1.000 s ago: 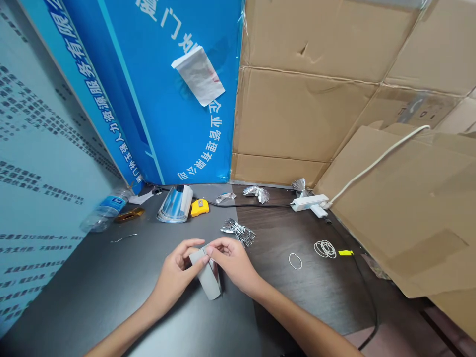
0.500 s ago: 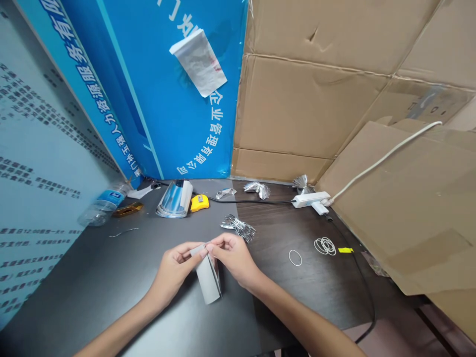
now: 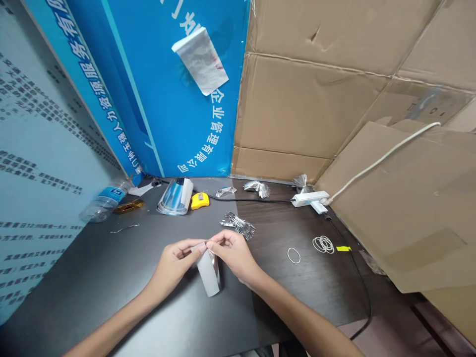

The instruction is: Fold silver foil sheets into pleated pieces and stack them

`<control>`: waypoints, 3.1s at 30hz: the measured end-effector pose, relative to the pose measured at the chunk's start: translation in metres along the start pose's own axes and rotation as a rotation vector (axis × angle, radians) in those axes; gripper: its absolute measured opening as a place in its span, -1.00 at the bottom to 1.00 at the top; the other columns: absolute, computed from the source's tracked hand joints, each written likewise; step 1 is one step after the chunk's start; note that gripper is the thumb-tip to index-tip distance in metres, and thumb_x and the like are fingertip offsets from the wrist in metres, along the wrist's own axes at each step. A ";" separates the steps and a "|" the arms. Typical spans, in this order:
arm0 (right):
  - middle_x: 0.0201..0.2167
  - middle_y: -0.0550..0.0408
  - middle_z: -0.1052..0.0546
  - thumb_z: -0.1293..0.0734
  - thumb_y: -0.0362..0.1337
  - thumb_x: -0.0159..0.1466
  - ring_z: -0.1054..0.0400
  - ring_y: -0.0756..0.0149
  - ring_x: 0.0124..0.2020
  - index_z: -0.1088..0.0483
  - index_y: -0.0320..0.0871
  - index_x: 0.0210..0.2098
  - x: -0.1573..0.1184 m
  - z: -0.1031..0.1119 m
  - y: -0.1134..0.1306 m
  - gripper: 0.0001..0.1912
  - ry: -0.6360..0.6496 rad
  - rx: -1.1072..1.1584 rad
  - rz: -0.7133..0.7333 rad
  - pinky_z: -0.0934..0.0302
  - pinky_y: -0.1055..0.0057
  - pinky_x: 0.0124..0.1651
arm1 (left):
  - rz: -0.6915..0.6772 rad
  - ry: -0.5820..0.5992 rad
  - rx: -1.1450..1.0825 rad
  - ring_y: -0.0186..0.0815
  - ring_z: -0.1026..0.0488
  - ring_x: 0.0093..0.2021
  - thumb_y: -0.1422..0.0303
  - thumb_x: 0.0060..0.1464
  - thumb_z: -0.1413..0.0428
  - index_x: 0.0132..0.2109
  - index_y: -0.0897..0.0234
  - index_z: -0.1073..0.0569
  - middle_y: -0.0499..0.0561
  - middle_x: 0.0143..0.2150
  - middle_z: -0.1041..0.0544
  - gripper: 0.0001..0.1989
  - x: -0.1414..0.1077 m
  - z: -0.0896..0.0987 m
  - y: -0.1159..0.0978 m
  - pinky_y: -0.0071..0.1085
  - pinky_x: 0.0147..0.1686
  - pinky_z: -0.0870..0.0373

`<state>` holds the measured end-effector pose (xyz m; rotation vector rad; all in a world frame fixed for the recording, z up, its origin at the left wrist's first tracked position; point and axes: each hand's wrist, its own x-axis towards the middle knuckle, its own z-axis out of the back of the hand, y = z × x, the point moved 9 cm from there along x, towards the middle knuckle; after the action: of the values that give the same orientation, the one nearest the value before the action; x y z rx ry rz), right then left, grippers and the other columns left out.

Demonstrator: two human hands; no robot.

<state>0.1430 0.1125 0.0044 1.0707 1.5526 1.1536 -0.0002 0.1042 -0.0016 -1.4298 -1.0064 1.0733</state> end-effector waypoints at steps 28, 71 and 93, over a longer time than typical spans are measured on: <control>-0.09 0.05 -0.54 -0.60 -0.07 0.12 -0.44 0.29 -0.09 -0.45 -0.10 0.00 0.000 -0.002 -0.014 -0.46 0.073 0.159 -0.073 -0.32 0.37 -0.03 | -0.028 -0.063 -0.157 -0.23 -0.59 -0.15 0.12 0.16 -0.30 0.16 0.30 -0.46 0.14 -0.04 -0.65 -0.48 0.006 0.008 0.001 -0.39 -0.13 -0.46; -0.07 0.09 -0.54 -0.54 -0.20 0.23 -0.47 0.30 -0.05 -0.38 -0.08 0.01 -0.015 -0.029 -0.009 -0.58 0.088 0.564 -0.082 -0.35 0.39 0.00 | -0.492 -0.095 0.620 -0.18 -0.47 0.02 0.29 0.21 -0.24 0.01 0.14 -0.55 0.08 0.02 -0.51 -0.77 -0.013 -0.004 -0.034 -0.27 0.04 -0.40; 0.06 -0.05 -0.50 -0.27 -0.29 0.39 -0.39 0.18 0.12 -0.05 -0.07 0.36 -0.011 -0.003 0.005 -0.41 0.059 -0.416 0.225 -0.19 0.16 0.25 | -0.286 -0.049 0.490 -0.24 -0.55 -0.21 0.30 0.26 -0.18 0.20 0.10 -0.47 -0.02 -0.12 -0.64 -0.63 -0.005 0.000 -0.026 -0.37 -0.15 -0.41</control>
<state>0.1432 0.1019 0.0113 0.9491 1.1809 1.5911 -0.0018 0.1025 0.0245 -0.8409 -0.8729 1.0531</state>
